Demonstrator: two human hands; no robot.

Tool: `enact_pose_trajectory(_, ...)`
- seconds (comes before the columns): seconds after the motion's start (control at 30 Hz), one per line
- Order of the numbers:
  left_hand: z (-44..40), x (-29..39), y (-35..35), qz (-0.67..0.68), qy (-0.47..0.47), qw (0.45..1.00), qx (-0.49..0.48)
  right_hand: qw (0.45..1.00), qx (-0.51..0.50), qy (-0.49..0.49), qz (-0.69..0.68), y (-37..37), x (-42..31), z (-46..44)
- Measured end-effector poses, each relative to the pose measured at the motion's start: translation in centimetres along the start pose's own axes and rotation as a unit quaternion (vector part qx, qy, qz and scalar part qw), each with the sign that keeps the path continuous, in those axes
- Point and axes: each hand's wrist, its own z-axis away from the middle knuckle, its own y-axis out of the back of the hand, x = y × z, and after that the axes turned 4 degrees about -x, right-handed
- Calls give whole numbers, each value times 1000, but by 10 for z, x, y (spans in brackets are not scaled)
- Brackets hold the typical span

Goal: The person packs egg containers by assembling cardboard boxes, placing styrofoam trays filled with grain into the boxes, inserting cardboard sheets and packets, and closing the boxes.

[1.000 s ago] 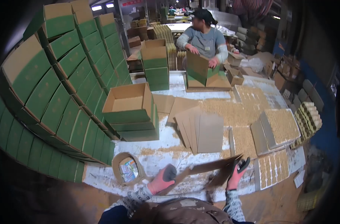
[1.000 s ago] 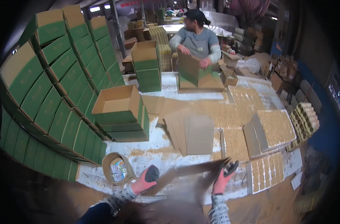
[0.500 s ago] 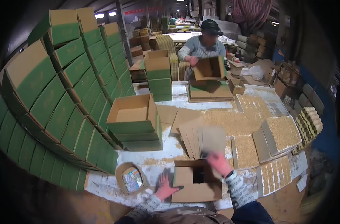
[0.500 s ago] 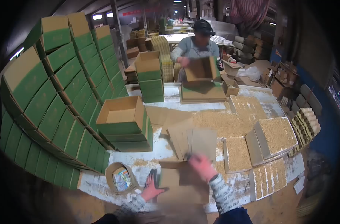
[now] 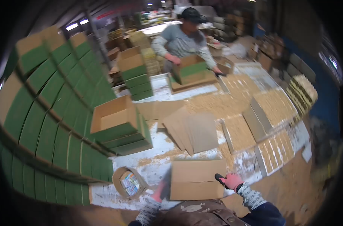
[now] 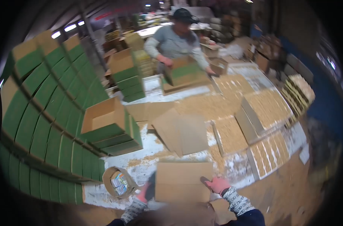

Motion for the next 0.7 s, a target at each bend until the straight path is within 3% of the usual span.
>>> enact_pose_trajectory(0.07,8,27,27,195,-51,979,-9,981,157,106,-32,-37,18,2)
enact_pose_trajectory(0.1,17,56,29,275,-51,960,-30,938,242,236,-80,-64,24,-18)
enact_pose_trajectory(0.13,18,70,42,141,7,989,42,863,334,360,-117,-82,28,-44)
enact_pose_trajectory(0.2,7,79,49,-129,59,980,139,858,350,375,-10,-91,30,-59)
enact_pose_trajectory(0.27,-3,61,32,-365,50,911,188,878,354,315,69,-64,46,-74)
enact_pose_trajectory(0.3,-11,53,30,-470,20,860,200,873,449,166,-93,-56,55,-92)
enact_pose_trajectory(0.33,-17,40,45,-474,39,854,213,839,505,18,-202,-49,84,-133)
enact_pose_trajectory(0.4,-15,8,81,-474,79,839,255,685,569,-222,-398,-35,146,-223)
enact_pose_trajectory(0.43,-18,18,62,-477,131,827,268,706,541,-306,-340,-21,142,-233)
enact_pose_trajectory(0.47,-15,22,60,-482,94,833,255,718,516,-379,-276,-2,133,-247)
enact_pose_trajectory(0.5,-15,20,60,-486,51,838,244,727,524,-313,-315,-2,143,-269)
enact_pose_trajectory(0.53,-22,21,56,-490,7,840,232,632,573,-193,-484,10,124,-262)
enact_pose_trajectory(0.57,-20,35,33,-597,4,756,267,494,601,-69,-624,25,101,-249)
enact_pose_trajectory(0.63,-23,32,30,-497,19,829,256,292,577,125,-753,19,91,-285)
enact_pose_trajectory(0.7,-23,44,14,-440,26,863,248,347,575,47,-739,44,55,-232)
